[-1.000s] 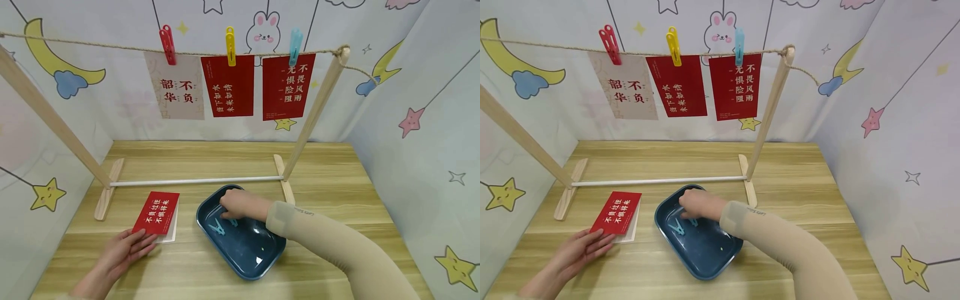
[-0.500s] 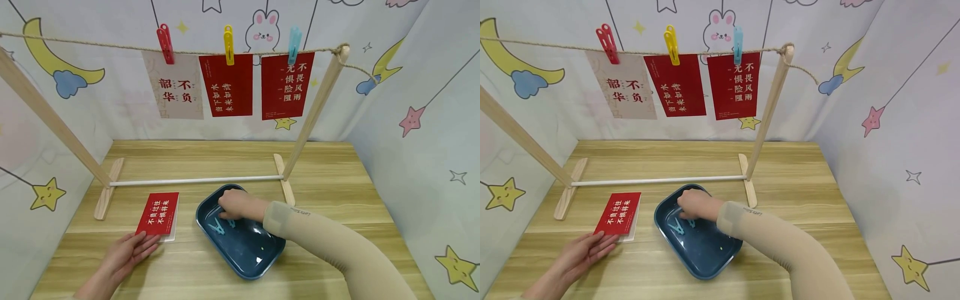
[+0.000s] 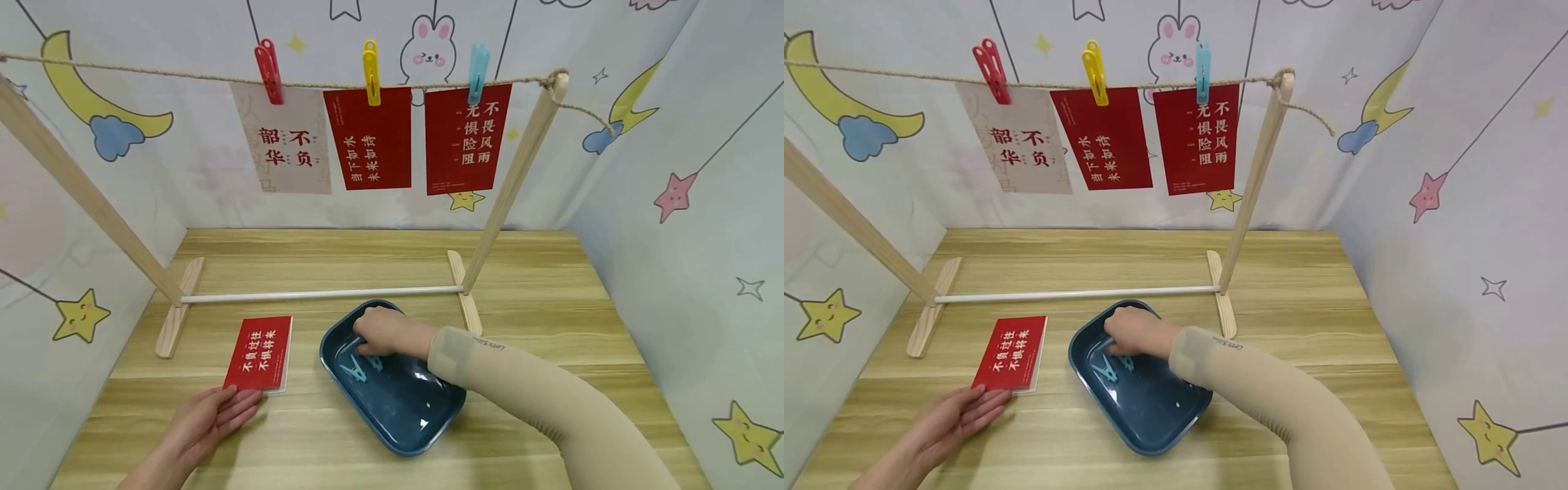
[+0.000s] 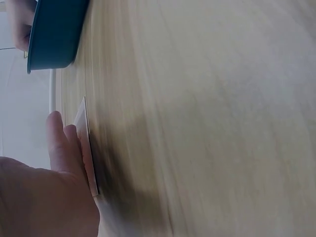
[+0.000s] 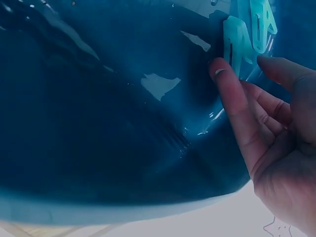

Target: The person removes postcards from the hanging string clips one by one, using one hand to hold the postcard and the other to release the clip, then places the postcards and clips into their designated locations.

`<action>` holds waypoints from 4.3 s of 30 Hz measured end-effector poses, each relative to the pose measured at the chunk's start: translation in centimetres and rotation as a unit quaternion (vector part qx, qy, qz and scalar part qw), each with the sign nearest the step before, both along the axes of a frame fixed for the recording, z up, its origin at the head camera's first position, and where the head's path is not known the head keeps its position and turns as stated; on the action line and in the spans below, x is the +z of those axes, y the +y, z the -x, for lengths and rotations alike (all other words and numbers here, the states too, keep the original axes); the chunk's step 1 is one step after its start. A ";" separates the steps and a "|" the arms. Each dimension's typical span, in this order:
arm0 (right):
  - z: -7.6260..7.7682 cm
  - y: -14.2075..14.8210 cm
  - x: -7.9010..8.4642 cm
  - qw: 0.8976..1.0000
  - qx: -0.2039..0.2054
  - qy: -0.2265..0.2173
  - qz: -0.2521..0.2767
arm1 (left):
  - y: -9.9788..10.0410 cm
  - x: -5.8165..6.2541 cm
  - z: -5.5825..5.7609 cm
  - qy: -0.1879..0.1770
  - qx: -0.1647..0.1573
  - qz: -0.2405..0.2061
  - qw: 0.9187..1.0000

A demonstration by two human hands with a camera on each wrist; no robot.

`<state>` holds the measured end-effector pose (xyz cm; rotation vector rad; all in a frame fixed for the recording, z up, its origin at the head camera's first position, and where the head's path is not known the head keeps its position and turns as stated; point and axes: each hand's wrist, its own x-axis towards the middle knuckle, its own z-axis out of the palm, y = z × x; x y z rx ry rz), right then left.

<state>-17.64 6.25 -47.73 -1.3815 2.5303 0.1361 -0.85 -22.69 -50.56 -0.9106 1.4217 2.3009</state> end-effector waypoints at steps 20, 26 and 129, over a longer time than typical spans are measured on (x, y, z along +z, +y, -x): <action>0.5 0.6 0.9 0.998 -0.028 -0.040 0.030 | -0.1 -0.1 -0.8 -0.018 -0.014 0.008 1.000; 0.7 0.7 1.4 0.998 -0.025 -0.044 0.034 | -0.1 -0.1 -1.0 -0.022 -0.016 0.015 1.000; 3.1 -3.1 34.3 0.886 -0.049 0.052 0.458 | 5.1 19.7 16.5 0.347 -0.081 0.024 0.934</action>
